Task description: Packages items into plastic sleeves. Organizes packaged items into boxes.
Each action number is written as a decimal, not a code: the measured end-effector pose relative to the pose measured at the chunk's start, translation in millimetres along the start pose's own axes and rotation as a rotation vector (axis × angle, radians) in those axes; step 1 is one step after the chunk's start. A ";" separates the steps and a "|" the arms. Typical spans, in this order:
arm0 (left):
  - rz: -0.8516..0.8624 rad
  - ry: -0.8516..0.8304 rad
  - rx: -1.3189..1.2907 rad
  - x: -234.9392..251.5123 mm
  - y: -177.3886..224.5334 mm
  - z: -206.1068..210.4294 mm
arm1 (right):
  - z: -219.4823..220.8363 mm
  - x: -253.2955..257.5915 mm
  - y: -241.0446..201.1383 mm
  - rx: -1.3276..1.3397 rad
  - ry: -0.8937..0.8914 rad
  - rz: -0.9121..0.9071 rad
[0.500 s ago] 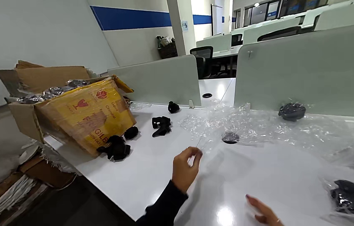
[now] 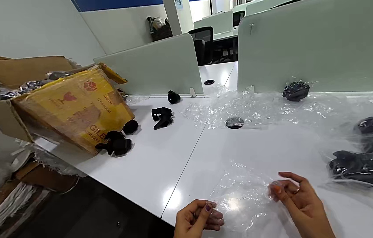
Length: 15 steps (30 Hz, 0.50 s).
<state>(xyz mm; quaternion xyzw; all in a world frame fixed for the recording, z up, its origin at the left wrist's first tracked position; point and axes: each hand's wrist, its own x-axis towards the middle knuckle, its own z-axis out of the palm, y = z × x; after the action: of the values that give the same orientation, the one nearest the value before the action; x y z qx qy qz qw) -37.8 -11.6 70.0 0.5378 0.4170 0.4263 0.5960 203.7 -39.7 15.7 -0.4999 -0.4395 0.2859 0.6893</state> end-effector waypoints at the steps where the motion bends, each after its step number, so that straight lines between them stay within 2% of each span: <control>1: -0.036 0.013 -0.029 -1.9 -2.2 1.8 | -1.4 0.1 3.4 -0.102 -0.003 -0.105; 6: -0.240 0.134 -0.230 -2.5 2.2 9.9 | -4.8 -9.3 -4.4 -0.588 0.019 -0.767; 7: -0.258 0.156 -0.252 -2.0 3.2 10.6 | -4.3 -12.3 -6.4 -0.639 0.040 -0.909; 9: -0.276 0.175 -0.276 -3.0 3.6 11.9 | -3.9 -15.1 -7.3 -0.687 -0.028 -1.132; 15: -0.368 0.147 -0.326 -12.4 4.2 21.1 | -9.0 -17.8 -5.0 -0.777 -0.236 -1.239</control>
<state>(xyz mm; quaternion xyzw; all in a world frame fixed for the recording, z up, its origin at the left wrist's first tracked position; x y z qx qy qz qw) -21.5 -29.3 76.2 0.3171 0.4758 0.4103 0.7105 203.5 -60.1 13.7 -0.3339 -0.7820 -0.2799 0.4458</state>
